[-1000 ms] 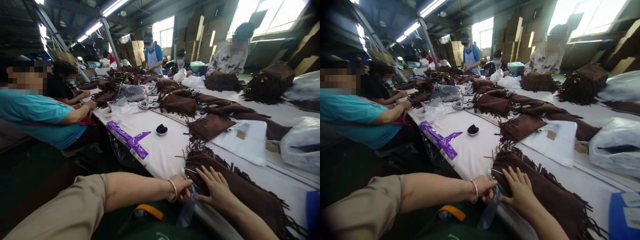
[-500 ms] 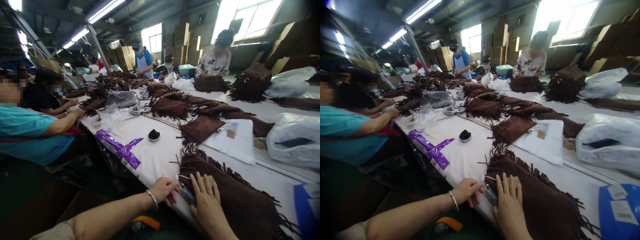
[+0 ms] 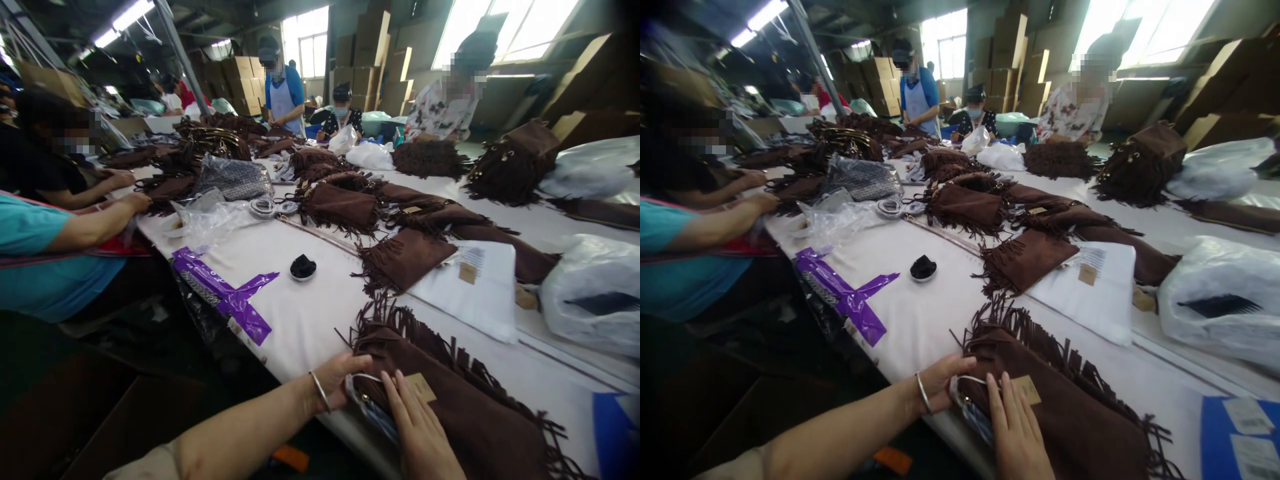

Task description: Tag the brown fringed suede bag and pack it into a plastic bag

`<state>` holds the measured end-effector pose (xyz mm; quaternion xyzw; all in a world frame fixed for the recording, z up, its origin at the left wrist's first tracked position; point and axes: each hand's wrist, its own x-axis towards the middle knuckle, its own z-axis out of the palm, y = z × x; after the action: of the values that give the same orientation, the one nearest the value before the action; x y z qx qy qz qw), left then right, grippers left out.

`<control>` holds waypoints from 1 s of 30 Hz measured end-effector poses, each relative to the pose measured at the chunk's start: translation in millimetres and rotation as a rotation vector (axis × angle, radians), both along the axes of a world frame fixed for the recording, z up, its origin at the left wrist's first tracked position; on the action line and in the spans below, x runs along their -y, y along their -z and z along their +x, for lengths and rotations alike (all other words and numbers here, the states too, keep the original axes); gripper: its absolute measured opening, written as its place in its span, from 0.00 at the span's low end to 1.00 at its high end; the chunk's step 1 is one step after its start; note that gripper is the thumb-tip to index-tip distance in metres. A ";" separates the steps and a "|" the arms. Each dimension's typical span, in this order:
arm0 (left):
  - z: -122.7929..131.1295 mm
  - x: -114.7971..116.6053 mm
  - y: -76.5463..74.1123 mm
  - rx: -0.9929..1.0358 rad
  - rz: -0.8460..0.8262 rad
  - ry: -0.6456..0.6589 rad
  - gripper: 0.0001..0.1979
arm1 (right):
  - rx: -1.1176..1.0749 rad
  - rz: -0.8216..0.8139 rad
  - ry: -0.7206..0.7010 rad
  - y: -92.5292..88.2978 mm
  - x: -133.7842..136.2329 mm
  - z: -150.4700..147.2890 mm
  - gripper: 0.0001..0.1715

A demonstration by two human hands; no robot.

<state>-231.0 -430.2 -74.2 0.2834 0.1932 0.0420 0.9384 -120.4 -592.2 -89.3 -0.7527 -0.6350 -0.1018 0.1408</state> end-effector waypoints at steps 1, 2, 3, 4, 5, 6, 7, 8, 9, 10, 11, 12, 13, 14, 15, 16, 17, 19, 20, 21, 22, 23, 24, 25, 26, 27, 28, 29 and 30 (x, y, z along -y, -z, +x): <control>9.2 -2.6 1.4 0.001 0.017 0.015 0.28 | 0.011 -0.008 -0.005 -0.5 1.6 -3.8 0.48; 17.6 -5.6 3.5 -0.019 0.043 0.020 0.28 | 0.022 -0.017 -0.006 -0.4 3.0 -6.9 0.48; 24.9 -8.6 6.4 -0.058 0.074 0.003 0.28 | 0.032 -0.026 -0.006 0.2 4.0 -8.9 0.48; 31.4 -11.4 10.0 -0.099 0.098 -0.041 0.28 | 0.041 -0.036 -0.005 1.0 4.7 -10.0 0.48; 36.9 -13.6 13.9 -0.133 0.107 -0.106 0.26 | 0.048 -0.045 -0.008 1.8 5.2 -10.4 0.48; 41.6 -15.4 17.9 -0.153 0.098 -0.181 0.25 | 0.054 -0.052 -0.013 2.4 5.4 -10.3 0.48; 45.4 -16.7 21.5 -0.159 0.066 -0.250 0.23 | 0.059 -0.057 -0.019 2.8 5.5 -10.0 0.49; 48.3 -17.8 24.2 -0.147 0.011 -0.301 0.21 | 0.063 -0.059 -0.024 2.8 5.4 -9.7 0.49; 50.2 -18.8 25.8 -0.121 -0.058 -0.329 0.20 | 0.066 -0.060 -0.026 2.5 5.3 -9.6 0.50; 51.2 -20.0 26.2 -0.090 -0.132 -0.340 0.20 | 0.068 -0.061 -0.025 2.1 5.3 -9.8 0.50; 51.2 -21.3 25.3 -0.056 -0.201 -0.338 0.20 | 0.069 -0.062 -0.023 1.6 5.2 -10.2 0.51; 50.6 -22.6 23.4 -0.017 -0.258 -0.328 0.22 | 0.072 -0.062 -0.021 1.3 5.2 -10.7 0.51; 49.5 -23.8 20.7 0.023 -0.296 -0.316 0.24 | 0.073 -0.061 -0.021 1.3 5.3 -11.2 0.51; 48.3 -24.7 17.7 0.056 -0.310 -0.300 0.25 | 0.075 -0.059 -0.021 1.7 5.5 -11.6 0.52; 47.2 -25.1 14.7 0.070 -0.302 -0.282 0.25 | 0.077 -0.057 -0.020 2.6 5.7 -11.9 0.52; 46.5 -24.9 12.1 0.065 -0.268 -0.264 0.24 | 0.080 -0.049 -0.025 3.9 5.9 -12.1 0.52; 46.5 -24.3 10.3 0.045 -0.207 -0.254 0.22 | 0.085 -0.042 -0.032 5.4 6.1 -12.3 0.51; 48.4 -22.7 9.2 -0.031 -0.031 -0.292 0.22 | 0.093 -0.026 -0.047 8.5 6.6 -13.0 0.50; 50.3 -22.2 9.9 -0.075 0.047 -0.336 0.23 | 0.092 -0.018 -0.050 9.5 6.7 -13.8 0.50; 52.6 -22.3 11.1 -0.114 0.101 -0.384 0.23 | 0.083 -0.013 -0.045 10.1 6.8 -14.9 0.50; 55.2 -23.2 12.7 -0.147 0.124 -0.426 0.22 | 0.068 -0.010 -0.029 10.2 6.9 -16.3 0.51; 57.9 -25.0 14.1 -0.175 0.124 -0.459 0.19 | 0.049 -0.009 -0.009 9.8 6.9 -17.7 0.51; 60.6 -27.3 15.1 -0.196 0.112 -0.484 0.15 | 0.030 -0.005 0.009 9.1 6.9 -19.0 0.52; 63.0 -30.0 15.2 -0.207 0.103 -0.502 0.13 | 0.015 -0.003 0.025 8.4 6.9 -20.1 0.52; 65.0 -32.3 14.3 -0.213 0.105 -0.516 0.12 | 0.009 -0.002 0.034 8.0 6.9 -21.0 0.52; 66.3 -33.8 12.1 -0.215 0.114 -0.531 0.12 | 0.016 0.006 0.026 8.3 7.0 -21.6 0.51; 66.8 -33.8 9.0 -0.210 0.128 -0.546 0.13 | 0.030 0.012 0.014 9.4 7.1 -22.0 0.51; 66.2 -32.0 5.0 -0.196 0.134 -0.563 0.13 | 0.045 0.017 0.003 11.5 7.3 -22.4 0.50; 64.5 -28.0 0.7 -0.170 0.163 -0.552 0.14 | 0.059 0.022 -0.006 14.8 7.6 -22.7 0.50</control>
<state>-166.5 -402.2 -74.9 0.2970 0.3369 0.2868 0.8462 -143.1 -599.8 -104.1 -0.7460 -0.6399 -0.1303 0.1305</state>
